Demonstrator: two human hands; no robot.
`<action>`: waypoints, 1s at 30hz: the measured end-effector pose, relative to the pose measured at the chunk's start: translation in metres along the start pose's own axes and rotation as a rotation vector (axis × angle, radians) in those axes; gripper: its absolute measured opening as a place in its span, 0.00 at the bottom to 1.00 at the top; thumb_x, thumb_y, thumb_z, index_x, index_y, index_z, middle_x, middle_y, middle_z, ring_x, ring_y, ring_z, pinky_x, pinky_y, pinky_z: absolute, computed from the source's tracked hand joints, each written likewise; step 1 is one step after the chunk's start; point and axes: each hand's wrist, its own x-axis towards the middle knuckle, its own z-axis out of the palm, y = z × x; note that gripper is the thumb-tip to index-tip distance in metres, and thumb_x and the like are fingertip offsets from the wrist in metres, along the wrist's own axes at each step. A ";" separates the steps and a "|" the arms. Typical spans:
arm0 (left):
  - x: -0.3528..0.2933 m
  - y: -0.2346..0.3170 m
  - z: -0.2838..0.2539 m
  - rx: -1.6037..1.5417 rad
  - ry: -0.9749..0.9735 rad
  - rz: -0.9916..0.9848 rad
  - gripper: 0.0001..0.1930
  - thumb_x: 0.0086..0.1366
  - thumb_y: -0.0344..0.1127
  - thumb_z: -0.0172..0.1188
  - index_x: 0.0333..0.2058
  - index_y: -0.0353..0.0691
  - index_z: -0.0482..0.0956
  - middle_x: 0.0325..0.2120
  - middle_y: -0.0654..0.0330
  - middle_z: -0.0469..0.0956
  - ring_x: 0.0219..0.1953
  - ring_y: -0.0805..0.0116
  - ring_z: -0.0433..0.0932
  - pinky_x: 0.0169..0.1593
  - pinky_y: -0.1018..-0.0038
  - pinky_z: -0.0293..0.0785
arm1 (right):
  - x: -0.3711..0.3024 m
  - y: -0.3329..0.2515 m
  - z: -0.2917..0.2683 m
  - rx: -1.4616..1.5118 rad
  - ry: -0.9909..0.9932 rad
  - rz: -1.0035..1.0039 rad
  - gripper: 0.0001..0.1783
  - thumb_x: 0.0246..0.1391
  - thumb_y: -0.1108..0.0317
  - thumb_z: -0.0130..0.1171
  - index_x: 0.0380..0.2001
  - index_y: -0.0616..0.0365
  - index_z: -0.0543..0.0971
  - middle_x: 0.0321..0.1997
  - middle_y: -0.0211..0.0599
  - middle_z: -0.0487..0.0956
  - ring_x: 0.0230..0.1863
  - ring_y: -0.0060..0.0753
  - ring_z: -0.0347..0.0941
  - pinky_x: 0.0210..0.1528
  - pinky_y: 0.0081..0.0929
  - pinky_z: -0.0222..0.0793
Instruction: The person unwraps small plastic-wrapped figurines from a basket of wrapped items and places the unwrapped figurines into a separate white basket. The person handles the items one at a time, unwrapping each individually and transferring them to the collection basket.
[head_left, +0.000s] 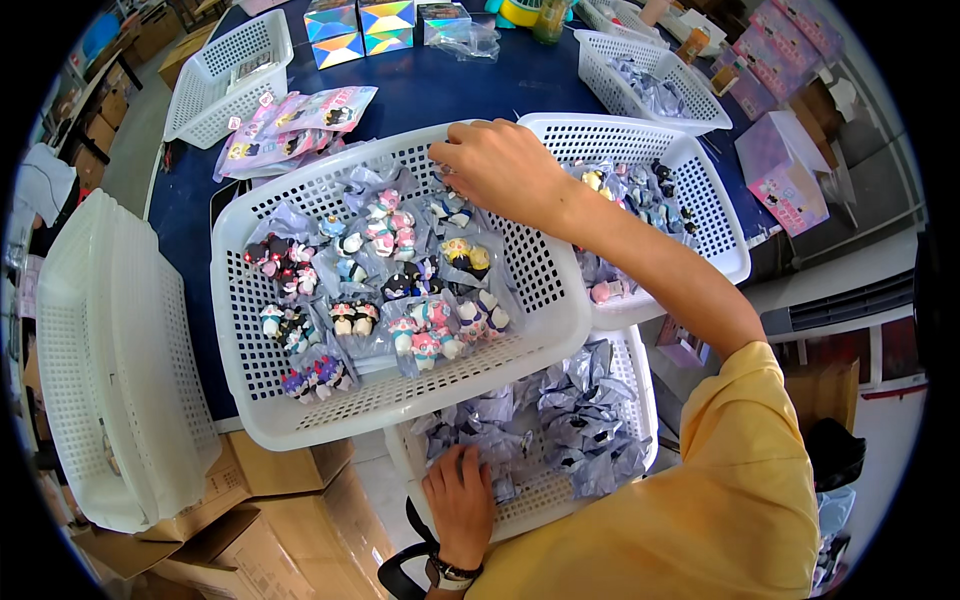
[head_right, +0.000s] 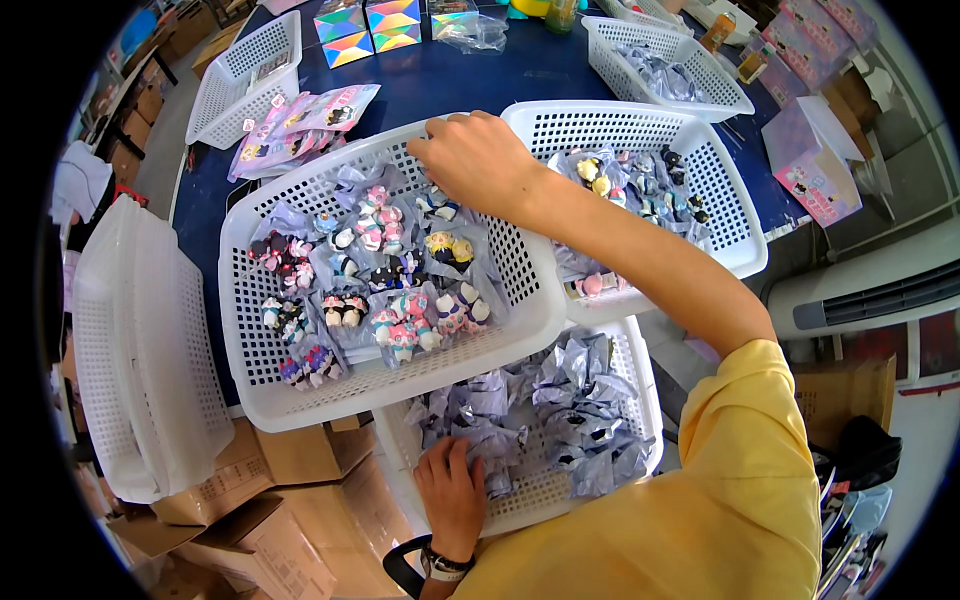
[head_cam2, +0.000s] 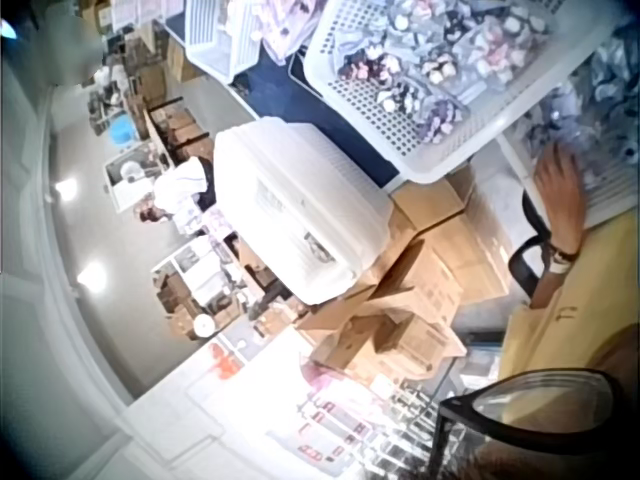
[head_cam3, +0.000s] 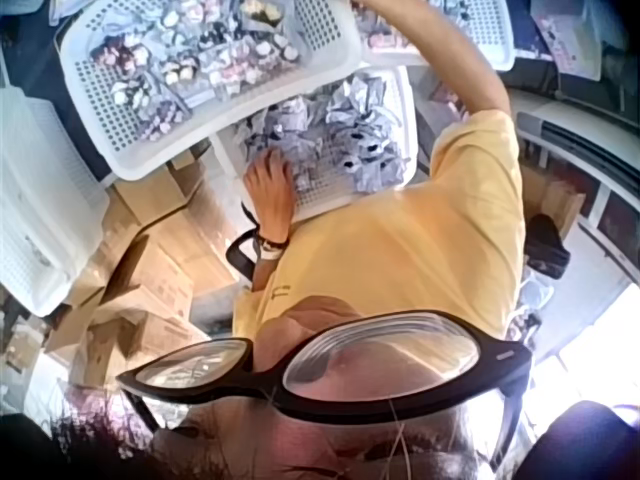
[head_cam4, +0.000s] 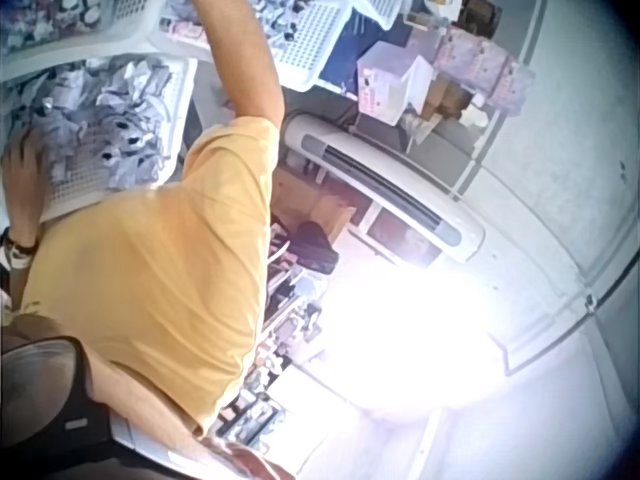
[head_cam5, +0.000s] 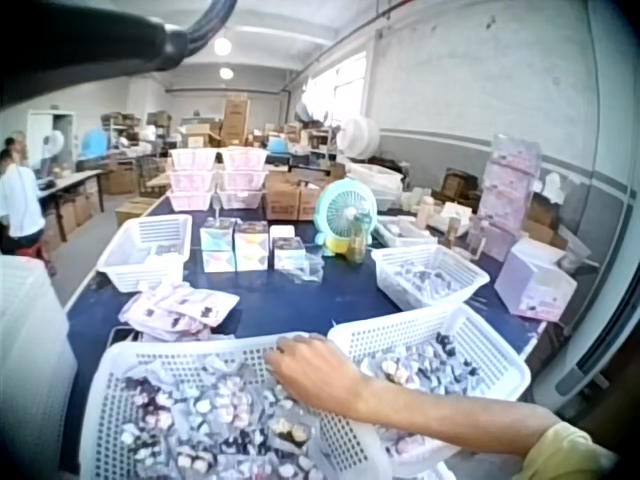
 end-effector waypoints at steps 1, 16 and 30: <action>0.000 0.000 0.000 0.002 0.002 -0.002 0.23 0.67 0.32 0.71 0.58 0.39 0.77 0.57 0.50 0.76 0.58 0.44 0.74 0.59 0.51 0.69 | 0.001 0.000 0.000 0.000 0.000 0.001 0.12 0.60 0.64 0.72 0.44 0.57 0.85 0.42 0.41 0.84 0.44 0.50 0.86 0.47 0.47 0.83; -0.005 -0.004 0.003 -0.034 0.040 0.004 0.22 0.68 0.25 0.68 0.59 0.39 0.77 0.57 0.49 0.76 0.58 0.42 0.74 0.61 0.49 0.69 | -0.091 -0.074 -0.106 0.520 0.084 -0.165 0.12 0.55 0.69 0.73 0.42 0.58 0.85 0.39 0.38 0.83 0.35 0.50 0.81 0.37 0.41 0.80; 0.010 0.035 -0.007 -0.194 -0.030 0.173 0.20 0.68 0.22 0.67 0.57 0.40 0.80 0.58 0.52 0.77 0.58 0.45 0.75 0.60 0.56 0.73 | -0.285 -0.134 -0.020 0.269 -0.549 0.241 0.15 0.56 0.68 0.71 0.44 0.58 0.79 0.43 0.35 0.76 0.43 0.40 0.85 0.38 0.38 0.82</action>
